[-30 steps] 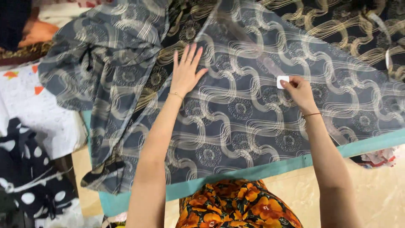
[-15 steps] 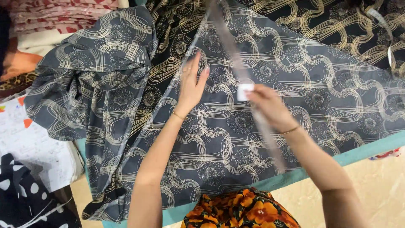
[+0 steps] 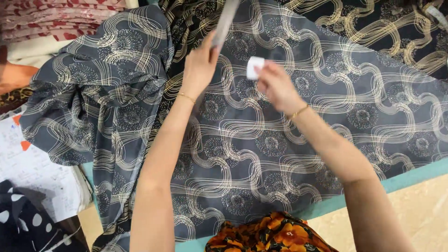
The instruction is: The person measures a large piece of patterned fabric laid out on a table using a clear ruler and a white chalk marker. They mark the fabric at various points along the ruler's edge and also use a flexible measuring tape to measure the fabric's length and width.
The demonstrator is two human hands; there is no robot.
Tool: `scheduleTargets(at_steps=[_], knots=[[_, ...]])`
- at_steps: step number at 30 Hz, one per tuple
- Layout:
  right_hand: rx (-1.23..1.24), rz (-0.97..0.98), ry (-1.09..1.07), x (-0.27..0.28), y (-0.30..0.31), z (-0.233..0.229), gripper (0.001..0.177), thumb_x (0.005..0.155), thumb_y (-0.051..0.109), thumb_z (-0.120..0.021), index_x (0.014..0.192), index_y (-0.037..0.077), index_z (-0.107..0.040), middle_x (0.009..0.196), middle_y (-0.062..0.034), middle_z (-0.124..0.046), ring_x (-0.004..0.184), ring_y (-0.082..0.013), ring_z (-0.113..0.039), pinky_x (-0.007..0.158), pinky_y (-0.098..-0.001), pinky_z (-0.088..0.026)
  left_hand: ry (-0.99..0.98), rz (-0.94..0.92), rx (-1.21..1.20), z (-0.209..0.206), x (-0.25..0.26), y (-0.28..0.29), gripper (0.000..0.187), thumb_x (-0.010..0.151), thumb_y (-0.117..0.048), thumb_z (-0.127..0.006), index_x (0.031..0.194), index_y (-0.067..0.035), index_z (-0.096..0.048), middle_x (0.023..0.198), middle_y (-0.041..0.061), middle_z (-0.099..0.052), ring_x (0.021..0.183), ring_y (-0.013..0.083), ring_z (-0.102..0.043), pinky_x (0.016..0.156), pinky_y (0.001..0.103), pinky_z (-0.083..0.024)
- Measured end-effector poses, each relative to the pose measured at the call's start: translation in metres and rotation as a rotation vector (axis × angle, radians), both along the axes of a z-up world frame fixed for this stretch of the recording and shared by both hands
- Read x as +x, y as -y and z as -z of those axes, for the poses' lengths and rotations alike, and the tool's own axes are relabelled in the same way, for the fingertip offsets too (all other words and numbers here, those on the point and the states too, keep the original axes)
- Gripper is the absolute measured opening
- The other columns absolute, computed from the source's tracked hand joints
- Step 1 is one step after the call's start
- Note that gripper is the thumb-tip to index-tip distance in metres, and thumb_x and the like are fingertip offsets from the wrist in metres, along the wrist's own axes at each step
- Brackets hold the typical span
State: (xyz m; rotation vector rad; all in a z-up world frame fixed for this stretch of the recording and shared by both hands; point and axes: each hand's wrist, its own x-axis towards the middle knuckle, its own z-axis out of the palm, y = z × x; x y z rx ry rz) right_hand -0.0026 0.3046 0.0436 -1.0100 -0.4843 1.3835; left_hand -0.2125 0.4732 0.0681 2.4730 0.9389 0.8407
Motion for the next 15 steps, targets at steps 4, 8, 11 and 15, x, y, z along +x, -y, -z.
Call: scheduleTargets(at_steps=[4,8,11,15], knots=[[0.158,0.096,0.09,0.063,-0.073,0.038,0.011,0.105,0.011,-0.068,0.107,0.001,-0.062,0.083,-0.005,-0.066,0.062,-0.0132,-0.06,0.056,-0.0276,-0.045,-0.171,-0.026,-0.022,0.001,0.013,0.007,0.061,0.104,-0.021,-0.059,0.158,-0.008,-0.034,0.073,0.016,-0.069,0.058,0.0295,-0.069,0.054,0.042,-0.056],[0.13,0.155,0.461,0.096,-0.136,0.042,0.012,0.105,0.013,-0.066,0.104,0.001,-0.066,0.076,-0.0048,-0.069,0.06,-0.011,-0.064,0.054,-0.0257,-0.048,-0.254,-0.05,0.115,0.017,0.018,0.001,0.061,0.104,-0.021,-0.064,0.159,-0.018,-0.036,0.072,0.015,-0.069,0.061,0.0335,-0.069,0.058,0.046,-0.056],[0.186,0.167,0.637,0.109,-0.171,0.051,0.012,0.103,0.013,-0.068,0.099,0.002,-0.07,0.076,-0.0059,-0.072,0.06,-0.011,-0.067,0.053,-0.0262,-0.05,-0.259,-0.065,0.079,0.015,0.018,0.002,0.062,0.103,-0.02,-0.064,0.159,-0.019,-0.037,0.071,0.014,-0.069,0.06,0.0334,-0.069,0.058,0.046,-0.056],[0.144,0.146,0.713,0.13,-0.217,0.09,0.018,0.103,0.012,-0.068,0.088,0.003,-0.072,0.074,-0.0062,-0.074,0.061,-0.0115,-0.072,0.054,-0.0259,-0.054,-0.283,-0.071,0.042,0.013,0.018,0.0,0.061,0.104,-0.019,-0.063,0.159,-0.016,-0.038,0.072,0.015,-0.069,0.059,0.0336,-0.069,0.057,0.046,-0.057]])
